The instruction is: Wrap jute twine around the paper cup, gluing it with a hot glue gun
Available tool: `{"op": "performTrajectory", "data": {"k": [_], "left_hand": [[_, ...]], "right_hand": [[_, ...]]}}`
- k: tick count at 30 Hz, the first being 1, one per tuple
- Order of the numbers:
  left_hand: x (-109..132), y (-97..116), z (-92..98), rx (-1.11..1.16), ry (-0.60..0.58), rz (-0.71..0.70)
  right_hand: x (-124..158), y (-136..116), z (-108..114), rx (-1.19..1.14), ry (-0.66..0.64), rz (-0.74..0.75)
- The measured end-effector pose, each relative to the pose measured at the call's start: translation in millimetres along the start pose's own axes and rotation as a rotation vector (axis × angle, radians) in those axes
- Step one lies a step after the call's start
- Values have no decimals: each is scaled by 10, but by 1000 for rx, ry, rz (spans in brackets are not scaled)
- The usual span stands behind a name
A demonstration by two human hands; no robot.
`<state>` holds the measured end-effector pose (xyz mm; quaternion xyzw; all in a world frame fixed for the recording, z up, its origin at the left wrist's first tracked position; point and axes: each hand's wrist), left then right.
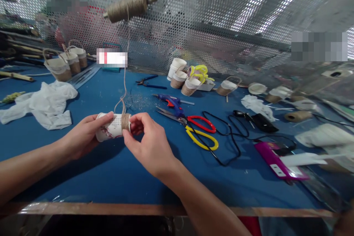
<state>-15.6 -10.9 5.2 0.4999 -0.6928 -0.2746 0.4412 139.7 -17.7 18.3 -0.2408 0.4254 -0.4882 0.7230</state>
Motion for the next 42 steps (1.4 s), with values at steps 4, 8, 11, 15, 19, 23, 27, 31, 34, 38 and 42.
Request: {"op": "performTrajectory", "data": {"k": [4, 8, 11, 15, 19, 23, 27, 31, 34, 38, 42], "left_hand": [[-3, -35, 12, -20, 5, -14], [5, -67, 42, -111, -69, -106], [49, -54, 46, -265, -117, -209], [129, -31, 34, -440, -194, -283], [138, -50, 37, -472, -212, -256], [95, -66, 40, -368, -190, -158], [74, -58, 24, -248, -154, -27], [75, -54, 14, -201, -127, 38], [78, -54, 4, -217, -107, 59], [82, -50, -13, -234, -104, 86], [75, -48, -2, -257, -80, 121]], "right_hand": [[18, 20, -25, 14, -4, -7], [-19, 30, 38, -53, 49, -18], [-87, 39, 113, -23, 70, -17], [-175, 77, 151, -173, -133, -161], [-204, 126, 109, -443, -255, -353], [-196, 137, 72, -539, -185, -369], [-188, 119, 55, -565, -125, -309], [-183, 113, 41, -527, -76, -262], [-178, 119, 35, -496, -61, -237], [-173, 119, 34, -471, -56, -212], [-161, 95, 36, -475, -51, -187]]}}
Point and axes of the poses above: each hand's wrist, its own x-axis away from the middle knuckle, its own z-axis out of the back of the hand, y = z × x, and after that the axes turned 7 degrees about y, right-handed
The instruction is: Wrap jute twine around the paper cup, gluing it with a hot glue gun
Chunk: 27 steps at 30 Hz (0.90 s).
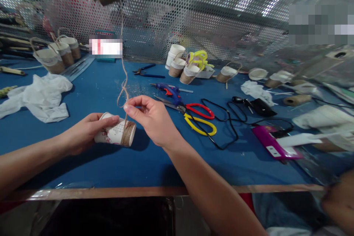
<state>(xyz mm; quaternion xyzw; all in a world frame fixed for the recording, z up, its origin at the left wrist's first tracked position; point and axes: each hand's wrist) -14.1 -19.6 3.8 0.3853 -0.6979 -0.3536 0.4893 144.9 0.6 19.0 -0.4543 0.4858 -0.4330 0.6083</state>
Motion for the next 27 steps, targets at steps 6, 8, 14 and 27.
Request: {"op": "performTrajectory", "data": {"k": [6, 8, 14, 27], "left_hand": [[-34, -34, 51, -28, 14, 25], [-38, -49, 66, -34, 6, 9], [-41, -83, 85, -60, -11, -20], [-27, -70, 64, -127, -33, 1]], "right_hand": [[33, -37, -11, -38, -9, 83], [40, -43, -10, -22, -20, 105], [66, -63, -8, 20, -47, 139], [128, -141, -25, 9, -96, 229]]}}
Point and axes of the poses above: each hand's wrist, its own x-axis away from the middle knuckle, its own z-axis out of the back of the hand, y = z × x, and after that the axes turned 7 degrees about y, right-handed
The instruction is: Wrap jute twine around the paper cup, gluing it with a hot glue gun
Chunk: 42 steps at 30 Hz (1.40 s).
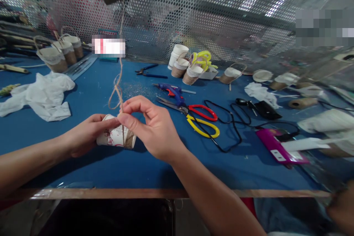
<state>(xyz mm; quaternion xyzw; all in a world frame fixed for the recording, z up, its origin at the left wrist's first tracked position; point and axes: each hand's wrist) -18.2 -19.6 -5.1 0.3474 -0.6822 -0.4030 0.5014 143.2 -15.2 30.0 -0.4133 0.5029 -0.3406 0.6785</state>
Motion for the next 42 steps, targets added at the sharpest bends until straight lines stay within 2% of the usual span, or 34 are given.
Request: {"op": "performTrajectory", "data": {"k": [9, 13, 19, 28, 42], "left_hand": [[72, 66, -86, 52, 7, -81], [75, 57, -82, 49, 11, -114], [51, 77, -78, 136, 20, -55], [17, 118, -73, 185, 101, 20], [109, 103, -108, 17, 42, -111]], "right_hand": [[-78, 133, 19, 48, 139, -168], [-70, 144, 22, 17, 158, -213], [-26, 72, 39, -54, 132, -124], [27, 9, 73, -19, 58, -2], [-63, 60, 52, 174, 131, -130]]}}
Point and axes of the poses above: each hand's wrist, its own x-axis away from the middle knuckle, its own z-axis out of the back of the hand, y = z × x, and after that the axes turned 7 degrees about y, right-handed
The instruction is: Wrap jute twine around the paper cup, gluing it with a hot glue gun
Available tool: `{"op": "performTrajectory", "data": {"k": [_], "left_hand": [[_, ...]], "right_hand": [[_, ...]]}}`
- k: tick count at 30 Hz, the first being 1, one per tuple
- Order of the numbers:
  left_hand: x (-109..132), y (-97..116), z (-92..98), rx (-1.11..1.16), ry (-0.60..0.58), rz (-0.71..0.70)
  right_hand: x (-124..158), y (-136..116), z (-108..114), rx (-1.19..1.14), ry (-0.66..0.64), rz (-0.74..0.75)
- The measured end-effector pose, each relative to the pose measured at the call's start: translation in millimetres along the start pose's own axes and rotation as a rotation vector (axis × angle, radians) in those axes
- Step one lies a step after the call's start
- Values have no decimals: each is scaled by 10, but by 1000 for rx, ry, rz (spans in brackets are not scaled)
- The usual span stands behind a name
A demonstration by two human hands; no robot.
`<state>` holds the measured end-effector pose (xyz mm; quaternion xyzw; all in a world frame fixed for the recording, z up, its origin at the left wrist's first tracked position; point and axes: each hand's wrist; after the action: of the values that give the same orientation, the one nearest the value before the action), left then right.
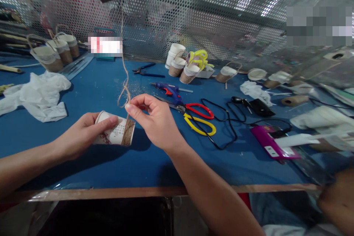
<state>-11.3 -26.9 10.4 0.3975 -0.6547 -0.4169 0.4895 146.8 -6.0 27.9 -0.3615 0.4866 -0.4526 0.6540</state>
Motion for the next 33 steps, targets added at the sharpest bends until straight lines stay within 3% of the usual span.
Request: {"op": "performTrajectory", "data": {"k": [9, 18, 27, 33], "left_hand": [[8, -36, 37, -54, -30, -71], [-4, 2, 16, 18, -17, 7], [43, -17, 25, -19, -26, -76], [41, -51, 38, -66, -16, -154]], "right_hand": [[-12, 38, -17, 30, -28, -81], [44, -47, -8, -36, 1, 29], [1, 41, -26, -5, -3, -110], [-7, 53, -30, -6, -72, -217]]}}
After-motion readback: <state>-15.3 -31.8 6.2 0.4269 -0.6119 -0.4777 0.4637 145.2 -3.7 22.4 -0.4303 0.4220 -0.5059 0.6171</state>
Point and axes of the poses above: each hand's wrist, its own x-axis away from the middle knuckle, its own z-axis out of the back of the hand, y = z × x, and after that the axes turned 7 degrees about y, right-handed
